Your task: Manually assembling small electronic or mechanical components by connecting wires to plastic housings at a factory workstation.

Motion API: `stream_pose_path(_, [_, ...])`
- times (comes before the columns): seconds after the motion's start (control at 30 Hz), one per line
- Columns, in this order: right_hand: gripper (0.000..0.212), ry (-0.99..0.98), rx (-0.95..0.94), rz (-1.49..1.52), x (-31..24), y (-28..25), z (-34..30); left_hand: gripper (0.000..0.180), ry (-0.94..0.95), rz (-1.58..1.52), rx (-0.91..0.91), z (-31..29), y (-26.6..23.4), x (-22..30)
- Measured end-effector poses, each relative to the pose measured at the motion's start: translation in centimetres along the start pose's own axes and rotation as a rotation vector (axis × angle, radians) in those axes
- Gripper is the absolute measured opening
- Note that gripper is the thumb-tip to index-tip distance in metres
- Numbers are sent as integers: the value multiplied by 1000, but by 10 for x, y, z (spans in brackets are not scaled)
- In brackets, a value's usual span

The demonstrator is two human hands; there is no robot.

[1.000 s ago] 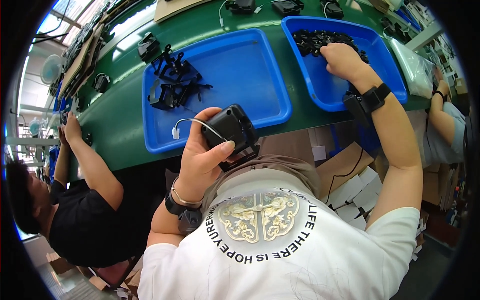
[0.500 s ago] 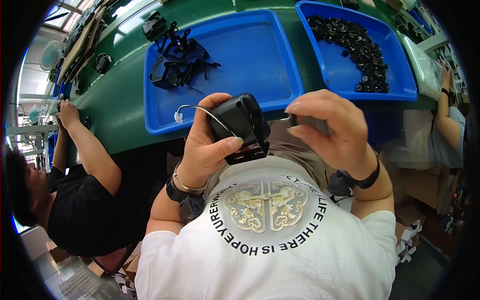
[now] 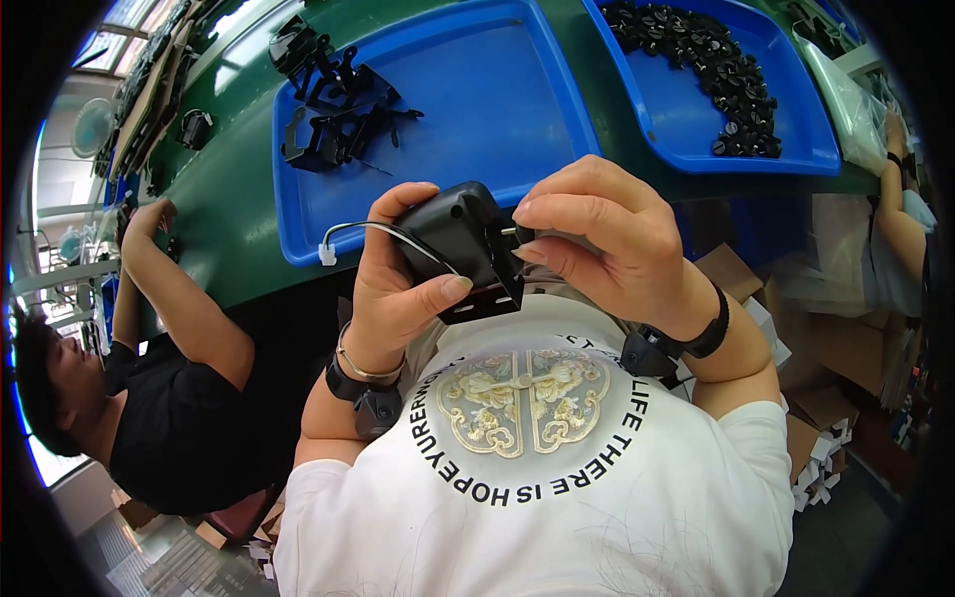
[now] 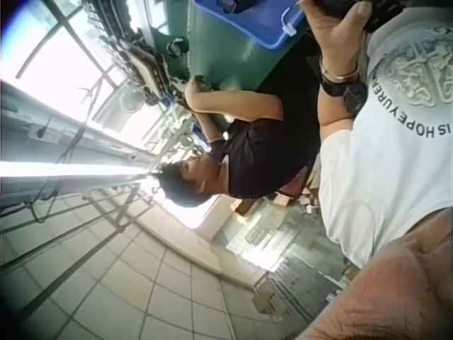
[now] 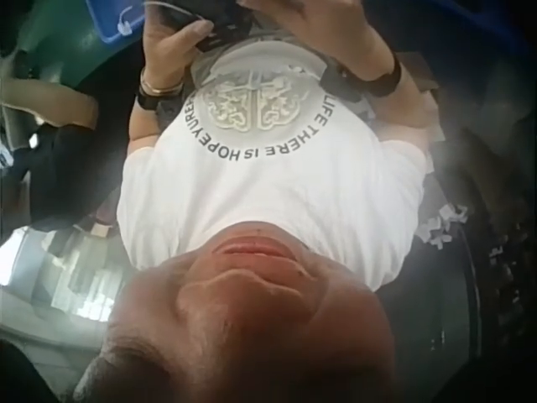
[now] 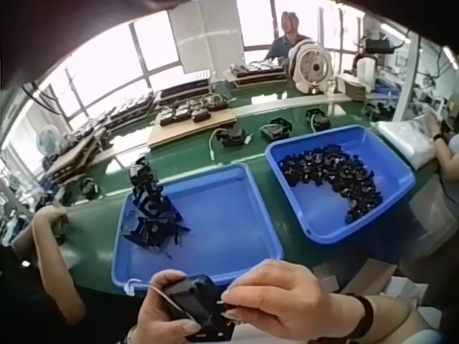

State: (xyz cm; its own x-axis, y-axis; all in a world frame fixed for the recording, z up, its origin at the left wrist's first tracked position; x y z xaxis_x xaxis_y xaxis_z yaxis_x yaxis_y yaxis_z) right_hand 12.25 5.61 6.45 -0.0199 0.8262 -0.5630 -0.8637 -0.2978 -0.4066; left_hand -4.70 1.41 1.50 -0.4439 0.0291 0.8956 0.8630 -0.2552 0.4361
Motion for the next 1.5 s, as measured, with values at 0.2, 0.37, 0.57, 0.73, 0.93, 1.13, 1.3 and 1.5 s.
stream_pose_path(0.2, [27,7,-16,26,0,4,-1,71,9,16,-24,1,2,0])
stream_pose_path(0.37, [27,29,-4,31,5,5,-5,71,-1,123,-4,2,0,0])
stream_pose_path(0.57, [26,54,23,57,7,8,-13,70,-51,124,-29,4,1,-3])
stream_pose_path(0.73, [23,68,-9,-5,7,8,-12,69,-33,134,-15,3,1,-4])
stream_pose_path(0.93, [21,173,-40,27,9,10,-11,65,25,203,11,4,0,-4])
stream_pose_path(1.13, [14,244,-24,23,17,15,-14,60,39,225,48,5,1,-3])
stream_pose_path(1.3, [19,335,-122,-7,23,17,-15,59,103,390,3,5,4,2])
stream_pose_path(1.5, [24,391,-48,141,24,20,-17,59,80,291,2,8,10,1])
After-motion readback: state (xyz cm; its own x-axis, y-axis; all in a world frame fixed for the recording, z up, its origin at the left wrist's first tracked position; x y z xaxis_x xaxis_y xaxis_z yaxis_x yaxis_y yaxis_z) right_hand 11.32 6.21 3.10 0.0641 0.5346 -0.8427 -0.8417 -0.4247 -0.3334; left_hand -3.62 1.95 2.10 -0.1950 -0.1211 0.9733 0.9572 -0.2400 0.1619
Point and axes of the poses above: each hand's wrist, its own z-axis towards the middle knuckle, its own y-axis out of the palm, x = y × z, the point moved 6 cm from there along z, towards the middle knuckle, and after that the axes turned 5 degrees about -x, right-handed, at the moved point
